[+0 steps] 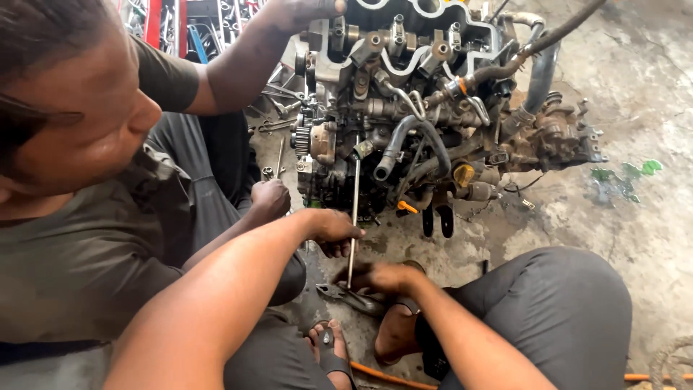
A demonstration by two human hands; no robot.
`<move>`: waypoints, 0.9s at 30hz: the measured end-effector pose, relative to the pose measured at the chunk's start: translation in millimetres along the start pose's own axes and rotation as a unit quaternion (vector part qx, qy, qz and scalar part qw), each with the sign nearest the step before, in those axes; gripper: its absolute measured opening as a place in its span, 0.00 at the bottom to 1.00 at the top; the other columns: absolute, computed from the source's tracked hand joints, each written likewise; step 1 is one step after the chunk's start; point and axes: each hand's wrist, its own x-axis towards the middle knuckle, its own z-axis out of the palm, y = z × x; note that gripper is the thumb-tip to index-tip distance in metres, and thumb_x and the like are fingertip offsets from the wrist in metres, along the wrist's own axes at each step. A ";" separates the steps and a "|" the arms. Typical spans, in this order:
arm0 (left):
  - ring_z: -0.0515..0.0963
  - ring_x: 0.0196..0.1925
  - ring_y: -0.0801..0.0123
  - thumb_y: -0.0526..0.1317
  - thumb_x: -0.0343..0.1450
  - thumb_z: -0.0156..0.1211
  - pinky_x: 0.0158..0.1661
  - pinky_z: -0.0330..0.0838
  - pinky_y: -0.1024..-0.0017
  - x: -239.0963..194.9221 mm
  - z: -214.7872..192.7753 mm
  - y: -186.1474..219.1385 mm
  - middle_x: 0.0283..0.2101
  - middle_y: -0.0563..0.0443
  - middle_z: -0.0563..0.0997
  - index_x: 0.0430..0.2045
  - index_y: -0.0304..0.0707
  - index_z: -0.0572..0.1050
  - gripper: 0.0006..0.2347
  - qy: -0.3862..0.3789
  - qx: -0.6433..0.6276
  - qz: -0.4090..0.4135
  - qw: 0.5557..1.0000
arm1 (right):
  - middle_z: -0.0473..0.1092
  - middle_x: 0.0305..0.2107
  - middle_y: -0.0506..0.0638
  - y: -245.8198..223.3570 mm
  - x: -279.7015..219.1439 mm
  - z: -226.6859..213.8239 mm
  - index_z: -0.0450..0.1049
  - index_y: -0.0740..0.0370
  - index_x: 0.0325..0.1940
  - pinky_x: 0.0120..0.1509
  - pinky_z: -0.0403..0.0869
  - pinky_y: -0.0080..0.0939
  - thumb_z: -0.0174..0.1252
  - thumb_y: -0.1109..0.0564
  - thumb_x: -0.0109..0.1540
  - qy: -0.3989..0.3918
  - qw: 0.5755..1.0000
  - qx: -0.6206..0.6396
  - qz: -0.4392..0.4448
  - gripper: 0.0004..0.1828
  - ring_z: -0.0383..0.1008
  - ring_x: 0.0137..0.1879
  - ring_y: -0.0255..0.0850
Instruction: The person uses a wrench and pliers to loosen and remove bolts and hoses from a disassembled engine block. They work alongside another person, coordinating to detach components and place them aside.
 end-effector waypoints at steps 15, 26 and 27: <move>0.81 0.28 0.64 0.53 0.80 0.41 0.34 0.79 0.64 -5.4 -9.2 3.3 0.30 0.47 0.82 0.40 0.35 0.78 0.21 0.038 0.003 0.012 0.999 | 0.80 0.45 0.54 -79.6 -40.2 -45.2 0.72 0.56 0.59 0.52 0.80 0.43 0.57 0.54 0.59 0.070 0.934 -0.092 0.339 0.23 0.85 0.45 0.45; 0.83 0.27 0.61 0.53 0.79 0.42 0.32 0.80 0.62 20.0 -21.0 -1.2 0.29 0.44 0.84 0.38 0.32 0.81 0.23 0.035 0.013 0.070 0.997 | 0.79 0.36 0.56 -143.0 -49.3 -55.5 0.79 0.57 0.52 0.46 0.76 0.48 0.56 0.37 0.65 0.009 0.968 -0.009 0.251 0.25 0.81 0.43 0.51; 0.82 0.26 0.59 0.53 0.79 0.43 0.31 0.80 0.61 21.9 -23.8 -0.1 0.28 0.43 0.83 0.38 0.33 0.81 0.22 0.047 0.003 0.058 0.997 | 0.81 0.31 0.62 -143.0 -58.7 -66.4 0.83 0.64 0.46 0.41 0.77 0.51 0.54 0.37 0.65 0.004 0.966 0.136 0.219 0.27 0.82 0.38 0.56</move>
